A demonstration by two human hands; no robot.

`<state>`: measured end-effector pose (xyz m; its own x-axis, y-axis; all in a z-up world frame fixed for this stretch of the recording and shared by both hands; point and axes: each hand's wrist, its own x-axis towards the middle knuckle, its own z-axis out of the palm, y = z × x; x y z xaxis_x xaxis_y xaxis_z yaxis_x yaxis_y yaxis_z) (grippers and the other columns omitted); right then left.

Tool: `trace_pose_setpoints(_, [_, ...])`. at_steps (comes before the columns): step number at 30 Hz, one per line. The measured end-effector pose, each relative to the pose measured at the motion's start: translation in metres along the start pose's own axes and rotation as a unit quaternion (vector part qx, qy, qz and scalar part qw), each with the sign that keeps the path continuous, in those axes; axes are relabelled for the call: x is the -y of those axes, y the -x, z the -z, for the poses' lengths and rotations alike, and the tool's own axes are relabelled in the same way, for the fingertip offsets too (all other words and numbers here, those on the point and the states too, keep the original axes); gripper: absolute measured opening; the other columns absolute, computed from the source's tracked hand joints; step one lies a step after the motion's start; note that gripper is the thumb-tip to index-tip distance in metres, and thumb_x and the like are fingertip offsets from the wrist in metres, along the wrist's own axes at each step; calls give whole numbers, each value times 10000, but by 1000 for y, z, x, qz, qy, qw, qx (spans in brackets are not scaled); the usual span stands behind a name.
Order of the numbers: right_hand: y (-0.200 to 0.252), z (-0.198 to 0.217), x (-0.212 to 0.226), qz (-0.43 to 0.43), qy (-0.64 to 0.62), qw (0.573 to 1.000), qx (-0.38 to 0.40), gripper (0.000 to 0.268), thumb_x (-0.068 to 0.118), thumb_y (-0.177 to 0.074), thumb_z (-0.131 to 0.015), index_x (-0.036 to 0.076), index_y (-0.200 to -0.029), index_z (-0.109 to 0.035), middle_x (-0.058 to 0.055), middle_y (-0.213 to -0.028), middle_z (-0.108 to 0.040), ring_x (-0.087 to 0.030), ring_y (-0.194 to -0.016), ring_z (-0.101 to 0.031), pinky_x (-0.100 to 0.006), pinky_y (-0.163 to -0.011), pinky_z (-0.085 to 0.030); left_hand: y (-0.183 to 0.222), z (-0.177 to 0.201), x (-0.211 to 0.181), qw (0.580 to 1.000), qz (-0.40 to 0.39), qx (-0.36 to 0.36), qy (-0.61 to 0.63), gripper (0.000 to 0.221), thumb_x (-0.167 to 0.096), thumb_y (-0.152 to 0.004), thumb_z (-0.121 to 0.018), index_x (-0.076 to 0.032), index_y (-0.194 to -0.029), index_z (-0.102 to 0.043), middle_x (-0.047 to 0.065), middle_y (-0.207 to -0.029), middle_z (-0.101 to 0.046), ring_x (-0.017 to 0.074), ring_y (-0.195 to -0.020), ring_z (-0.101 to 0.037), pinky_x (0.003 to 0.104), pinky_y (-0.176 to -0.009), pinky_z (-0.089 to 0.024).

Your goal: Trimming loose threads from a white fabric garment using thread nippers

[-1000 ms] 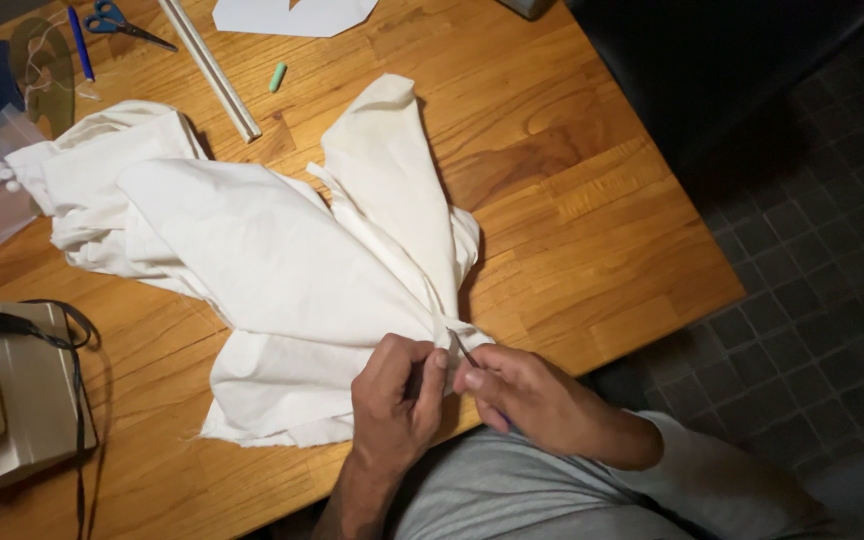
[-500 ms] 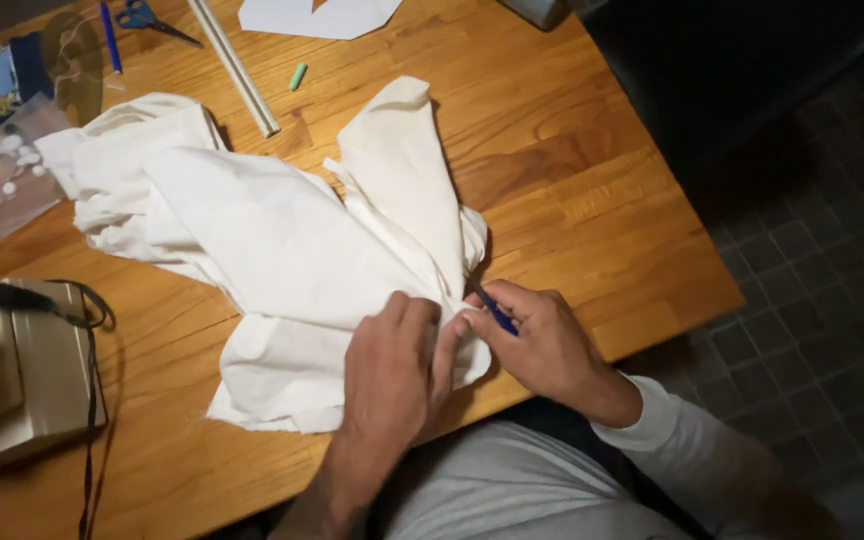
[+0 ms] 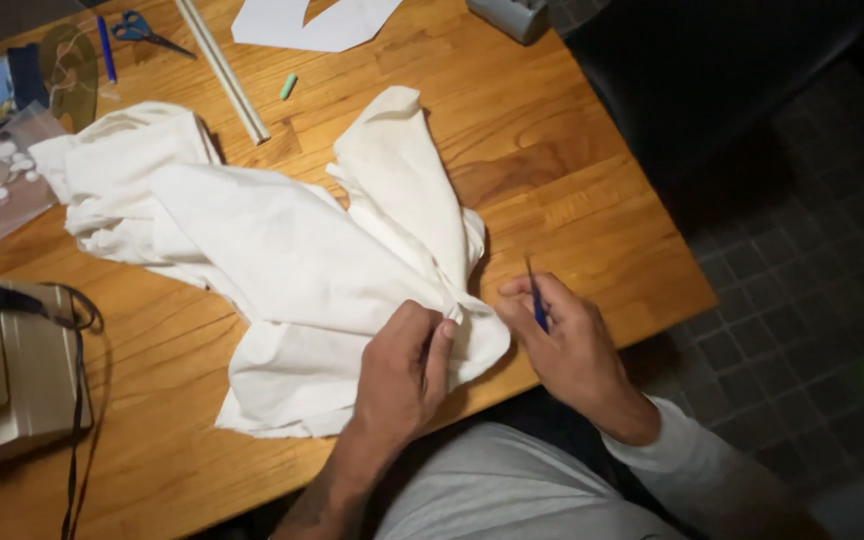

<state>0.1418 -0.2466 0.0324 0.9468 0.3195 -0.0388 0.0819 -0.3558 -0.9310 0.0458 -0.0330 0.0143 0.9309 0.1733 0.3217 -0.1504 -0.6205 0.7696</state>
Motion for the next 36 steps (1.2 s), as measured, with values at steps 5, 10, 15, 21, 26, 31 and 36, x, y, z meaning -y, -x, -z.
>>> trace_pose_setpoints(5, [45, 7, -6, -171, -222, 931, 233, 490, 453, -1189, -524, 71, -1415, -732, 25, -828, -452, -128, -707, -445, -287, -620, -373, 4, 2, -10, 999, -41, -13, 33, 293, -160, -1217, -551, -50, -947, -582, 104, -867, -536, 299, -772, -550, 465, -731, -453])
trace_pose_setpoints(10, [38, -10, -3, -237, -218, 883, 342, 461, 478, -1161, -563, 68, -1295, -726, -138, -834, -678, -170, -457, -452, -284, -431, -370, 12, -9, 1, 998, -46, -29, 34, 269, -169, -1213, -569, -40, -984, -626, 111, -876, -558, 314, -773, -567, 467, -736, -463])
trace_pose_setpoints(15, [25, -17, -10, -225, -213, 892, 329, 405, 430, -1185, -614, 36, -1150, -701, -72, -645, -566, -78, -418, -288, -274, -396, -137, 17, -10, 8, 999, -44, -22, 22, 255, -156, -1214, -559, -48, -985, -594, 111, -895, -547, 317, -800, -556, 471, -741, -462])
trace_pose_setpoints(21, [22, -21, -7, -170, -94, 925, 326, 503, 531, -1192, -455, 123, -1074, -724, -48, -628, -633, -133, -506, -454, -298, -545, -367, 15, -9, 5, 999, -26, -16, 41, 273, -136, -1200, -588, -52, -940, -588, 97, -868, -540, 289, -773, -548, 446, -724, -462])
trace_pose_setpoints(26, [28, -19, -2, -165, -86, 931, 315, 516, 559, -1173, -471, 122, -1085, -730, -13, -648, -602, -114, -557, -486, -288, -563, -395, 13, -7, 3, 998, -39, -22, 36, 264, -136, -1209, -567, -37, -969, -618, 101, -884, -559, 291, -787, -561, 442, -738, -475])
trace_pose_setpoints(31, [28, -22, -3, -170, -62, 937, 298, 473, 508, -1194, -503, 112, -1026, -701, -1, -656, -592, -114, -582, -502, -297, -596, -420, 16, -9, 6, 998, -42, -14, 38, 245, -125, -1206, -573, -29, -983, -612, 115, -897, -561, 314, -807, -564, 462, -749, -476])
trace_pose_setpoints(36, [26, -26, -7, -157, -75, 943, 285, 493, 570, -1165, -515, 131, -1049, -708, -5, -677, -554, -122, -630, -484, -293, -646, -388, 14, -9, 4, 998, -42, -17, 32, 266, -116, -1206, -567, -38, -953, -585, 102, -875, -529, 291, -775, -535, 458, -721, -451])
